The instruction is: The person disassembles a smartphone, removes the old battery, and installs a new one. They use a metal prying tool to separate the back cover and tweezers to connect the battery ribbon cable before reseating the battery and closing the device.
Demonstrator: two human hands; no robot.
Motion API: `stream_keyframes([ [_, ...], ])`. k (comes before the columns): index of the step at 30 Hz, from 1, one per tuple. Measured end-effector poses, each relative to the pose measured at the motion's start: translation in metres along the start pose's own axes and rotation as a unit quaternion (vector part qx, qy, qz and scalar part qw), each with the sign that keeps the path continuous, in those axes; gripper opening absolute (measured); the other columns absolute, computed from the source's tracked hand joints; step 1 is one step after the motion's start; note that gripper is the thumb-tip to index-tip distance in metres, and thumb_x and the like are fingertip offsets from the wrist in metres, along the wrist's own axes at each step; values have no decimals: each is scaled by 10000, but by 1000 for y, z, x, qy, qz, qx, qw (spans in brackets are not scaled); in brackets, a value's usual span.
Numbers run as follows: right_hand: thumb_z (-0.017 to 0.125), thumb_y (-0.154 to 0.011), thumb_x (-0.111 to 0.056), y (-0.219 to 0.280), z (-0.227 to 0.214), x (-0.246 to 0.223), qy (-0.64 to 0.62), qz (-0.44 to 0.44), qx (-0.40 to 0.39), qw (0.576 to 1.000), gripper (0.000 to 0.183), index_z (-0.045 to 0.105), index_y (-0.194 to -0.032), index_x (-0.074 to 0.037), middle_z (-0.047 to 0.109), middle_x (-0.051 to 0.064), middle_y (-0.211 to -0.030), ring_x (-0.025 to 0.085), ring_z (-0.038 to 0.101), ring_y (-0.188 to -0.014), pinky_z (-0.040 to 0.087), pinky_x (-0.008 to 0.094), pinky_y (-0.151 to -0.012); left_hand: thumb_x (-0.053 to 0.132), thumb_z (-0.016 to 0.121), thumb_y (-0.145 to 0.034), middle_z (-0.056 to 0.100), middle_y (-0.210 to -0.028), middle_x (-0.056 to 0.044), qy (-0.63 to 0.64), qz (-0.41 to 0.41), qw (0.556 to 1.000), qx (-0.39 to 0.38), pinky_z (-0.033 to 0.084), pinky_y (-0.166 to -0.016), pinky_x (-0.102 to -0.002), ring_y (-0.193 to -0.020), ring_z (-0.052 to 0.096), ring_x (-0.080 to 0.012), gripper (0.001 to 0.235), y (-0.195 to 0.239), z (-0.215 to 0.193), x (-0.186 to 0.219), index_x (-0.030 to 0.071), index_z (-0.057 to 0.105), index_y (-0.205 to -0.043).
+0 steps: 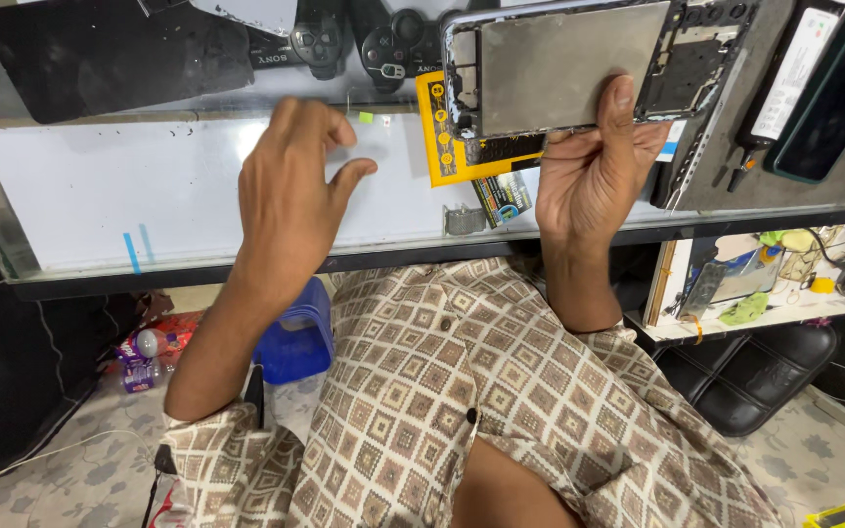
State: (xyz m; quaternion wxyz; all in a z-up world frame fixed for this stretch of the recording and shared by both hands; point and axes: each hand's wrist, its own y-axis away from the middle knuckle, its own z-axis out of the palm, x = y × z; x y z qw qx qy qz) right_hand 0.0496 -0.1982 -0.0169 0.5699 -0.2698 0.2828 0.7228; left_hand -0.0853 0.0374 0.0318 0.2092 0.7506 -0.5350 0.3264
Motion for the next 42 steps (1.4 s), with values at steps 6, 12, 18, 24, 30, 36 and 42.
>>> stream_keyframes([
  [6,625,-1106,-25,5,-3,2,-33,38,36,998,189,558,-1278,-64,735,62,-1110,150,731,-921,607,303,-722,24,733,-1074,698,-1137,-106,245,-4,966,79,614,-830,-292,-975,726,-169,206,0,21,6,15,626,-1250],
  [12,621,-1132,-28,11,2,7,-55,59,18,997,142,548,-1251,-6,732,87,-1094,177,733,-937,614,333,-759,50,791,-1042,704,-1201,-100,457,-25,881,120,610,-896,-250,-1046,716,-127,431,-9,63,31,-8,558,-1399],
  [18,645,-1098,-9,21,11,7,-74,85,-24,993,305,534,-1370,-88,723,79,-1155,180,720,-1099,610,410,-1003,68,804,-1036,656,-1154,-81,366,-12,896,250,560,-788,-219,-918,661,-76,293,-18,58,41,18,680,-1296],
  [24,695,-1039,-4,31,4,11,-52,49,-23,997,506,477,-1478,-128,662,80,-1372,211,636,-1265,491,453,-1182,53,819,-1012,708,-1104,-83,293,-27,918,267,532,-724,-209,-885,690,-99,241,-10,41,51,22,730,-1233],
  [30,720,-995,45,44,-19,22,-21,80,-55,995,554,510,-1495,-65,638,108,-1384,235,606,-1300,439,458,-1213,27,813,-1031,700,-1157,-121,226,36,925,303,588,-808,-247,-956,707,-153,262,0,37,60,13,704,-1269],
  [36,689,-1011,120,40,-40,28,-46,117,-121,985,391,614,-1342,-75,707,88,-1236,204,652,-1220,446,466,-1197,2,790,-1024,701,-1155,-136,220,32,929,297,588,-817,-268,-963,712,-169,232,2,32,51,-5,708,-1241],
  [42,674,-952,165,38,-36,34,-77,117,-149,979,430,660,-1259,-136,734,68,-1257,277,667,-1249,459,592,-1197,-38,770,-983,700,-1109,-139,248,23,924,290,561,-717,-245,-903,703,-169,170,8,35,40,-22,710,-1141],
])
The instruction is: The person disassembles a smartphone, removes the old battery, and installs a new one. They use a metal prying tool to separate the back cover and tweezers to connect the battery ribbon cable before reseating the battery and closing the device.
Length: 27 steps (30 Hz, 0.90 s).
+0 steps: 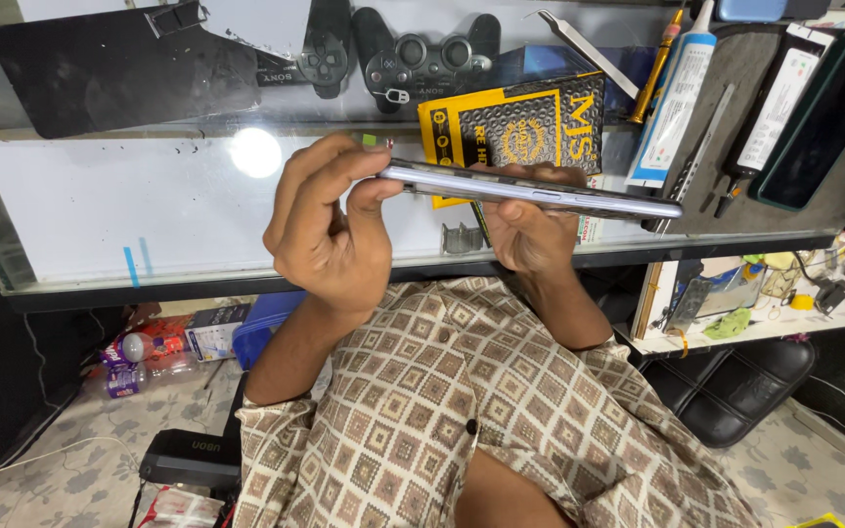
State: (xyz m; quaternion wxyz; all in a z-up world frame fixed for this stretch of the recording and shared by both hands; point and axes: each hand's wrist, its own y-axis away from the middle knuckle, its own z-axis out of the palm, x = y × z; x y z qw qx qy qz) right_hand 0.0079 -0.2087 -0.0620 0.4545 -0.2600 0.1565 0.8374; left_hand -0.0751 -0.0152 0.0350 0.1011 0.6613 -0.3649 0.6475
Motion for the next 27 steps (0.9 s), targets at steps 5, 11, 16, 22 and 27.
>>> stream_keyframes([
  [5,685,-966,121,-8,12,-1,0,62,-77,995,344,695,-1209,-122,753,52,-1215,420,669,-1265,449,647,-1139,-71,712,-1006,651,-1128,-141,55,-55,996,-31,597,-700,-230,-900,676,-163,137,13,-17,-11,-34,682,-1134],
  [11,724,-942,85,-11,19,10,-2,105,-140,985,322,765,-1177,-131,749,77,-1255,373,655,-1289,388,680,-1218,-74,747,-931,615,-1145,-183,-18,53,998,-28,615,-822,-311,-1042,702,-251,181,34,-36,-22,-18,646,-1071],
  [16,713,-955,111,-4,21,14,-30,164,-114,979,318,738,-1203,-85,737,112,-1262,404,652,-1323,407,693,-1228,-103,769,-917,690,-1107,-206,-16,49,998,-34,634,-828,-349,-1011,762,-286,242,44,-40,-24,-25,591,-1061],
  [22,789,-917,-72,-17,18,9,-40,108,-69,991,434,607,-1301,11,740,239,-1195,380,724,-1143,524,596,-1073,-97,778,-909,684,-1085,-221,11,1,1000,10,622,-749,-330,-955,760,-275,246,40,-40,-24,-47,589,-1059],
  [27,832,-905,-233,-28,20,-24,131,-23,-60,989,482,614,-1261,8,755,180,-1150,335,743,-1119,563,544,-1102,-115,781,-955,668,-1140,-213,-12,20,1000,5,633,-793,-356,-974,758,-285,256,35,-41,-17,-43,582,-1100],
])
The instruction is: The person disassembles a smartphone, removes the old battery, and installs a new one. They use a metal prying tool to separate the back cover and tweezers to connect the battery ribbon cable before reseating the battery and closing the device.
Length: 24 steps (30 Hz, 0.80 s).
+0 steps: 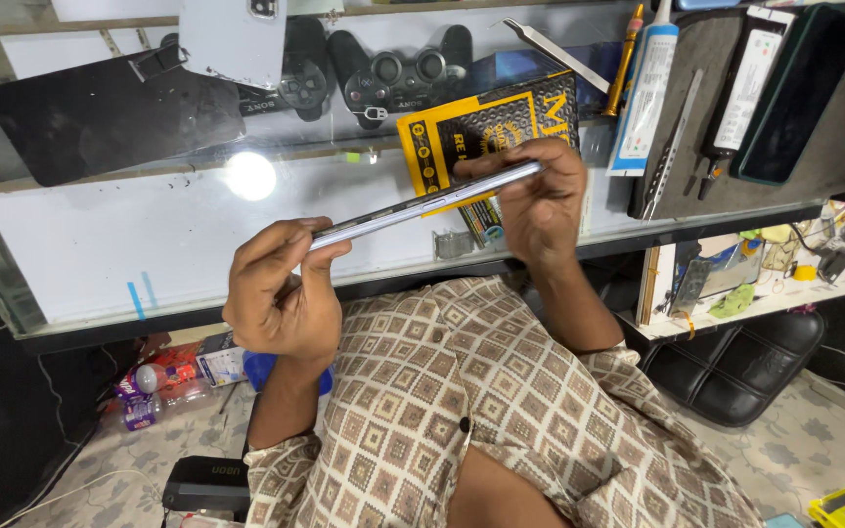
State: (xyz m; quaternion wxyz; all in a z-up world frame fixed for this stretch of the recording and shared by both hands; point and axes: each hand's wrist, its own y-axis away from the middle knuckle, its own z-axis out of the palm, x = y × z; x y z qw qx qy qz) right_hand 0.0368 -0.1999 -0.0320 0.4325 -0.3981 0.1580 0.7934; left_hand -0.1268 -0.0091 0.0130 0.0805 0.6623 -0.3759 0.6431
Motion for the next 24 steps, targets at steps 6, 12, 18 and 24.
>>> stream_keyframes([
  [6,878,-877,-149,-12,-10,-29,267,-54,-50,961,363,682,-1141,3,739,158,-1083,265,762,-1005,610,442,-1019,-164,735,-944,667,-1131,-226,-14,50,998,-28,647,-828,-360,-1014,756,-315,238,-15,14,4,-57,604,-1110],
  [12,895,-886,-73,-24,-39,-70,407,-98,-57,907,239,727,-1041,-4,743,151,-1001,231,775,-918,658,324,-819,-190,710,-977,664,-1151,-215,72,89,989,-94,631,-824,-306,-1037,743,-276,205,-30,57,-6,-58,621,-1106],
  [18,917,-861,-50,-20,-45,-90,505,-79,-67,857,259,760,-1056,18,745,150,-1037,207,751,-912,602,264,-785,-190,700,-961,688,-1132,-191,86,102,986,-103,630,-829,-313,-1008,751,-244,163,-26,88,-16,-57,656,-1043],
  [24,922,-863,-38,-15,-40,-81,561,-63,-74,822,245,781,-1061,-6,738,117,-1026,177,709,-888,544,259,-734,-169,710,-980,715,-1226,-167,139,-34,982,-119,646,-882,-312,-1098,760,-245,225,-11,90,-32,-48,653,-1160],
])
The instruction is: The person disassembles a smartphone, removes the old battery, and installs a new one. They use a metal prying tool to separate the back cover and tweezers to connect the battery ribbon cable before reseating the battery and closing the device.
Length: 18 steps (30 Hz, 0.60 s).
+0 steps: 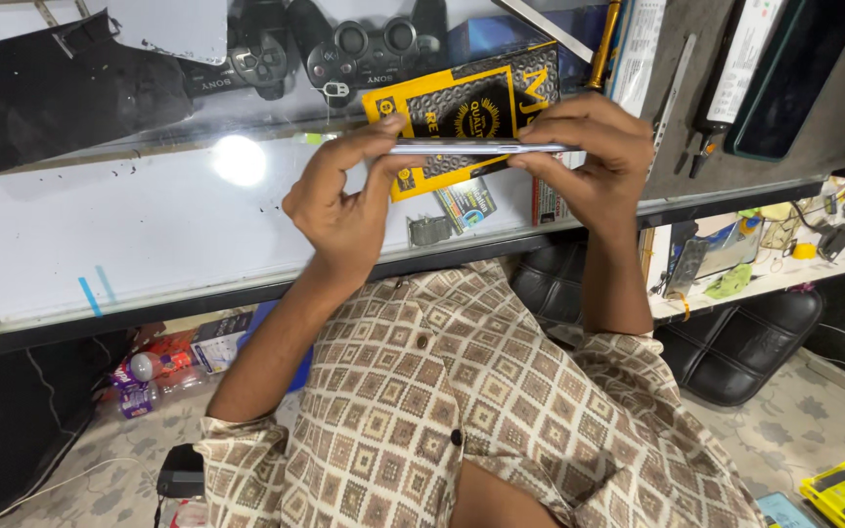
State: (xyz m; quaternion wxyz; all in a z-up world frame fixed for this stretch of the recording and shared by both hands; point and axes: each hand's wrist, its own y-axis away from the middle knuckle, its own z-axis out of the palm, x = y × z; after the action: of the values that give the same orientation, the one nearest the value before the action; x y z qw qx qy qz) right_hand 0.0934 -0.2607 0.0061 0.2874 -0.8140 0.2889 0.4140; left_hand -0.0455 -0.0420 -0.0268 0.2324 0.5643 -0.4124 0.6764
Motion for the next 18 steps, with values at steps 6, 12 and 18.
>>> stream_keyframes([
  [6,912,-875,-58,-2,6,-9,47,-12,-27,998,248,772,-1074,-13,719,103,-1034,200,698,-953,544,275,-747,-149,828,-895,718,-1178,-126,-102,-11,994,29,630,-908,-299,-1079,728,-212,318,6,-8,1,-16,703,-1156],
  [12,900,-886,-68,-4,5,-20,71,-16,-43,996,264,767,-1109,-17,711,106,-1050,199,694,-949,552,304,-771,-149,837,-870,706,-1106,-113,-143,2,989,34,627,-866,-301,-1009,706,-189,296,3,-9,10,-3,732,-1105],
  [18,907,-872,-95,-2,6,-35,106,1,-46,993,315,784,-1156,-37,704,94,-1034,180,697,-938,555,301,-757,-128,843,-858,719,-1086,-107,-161,4,986,29,579,-873,-331,-1009,699,-217,267,5,-11,15,-12,734,-1073],
])
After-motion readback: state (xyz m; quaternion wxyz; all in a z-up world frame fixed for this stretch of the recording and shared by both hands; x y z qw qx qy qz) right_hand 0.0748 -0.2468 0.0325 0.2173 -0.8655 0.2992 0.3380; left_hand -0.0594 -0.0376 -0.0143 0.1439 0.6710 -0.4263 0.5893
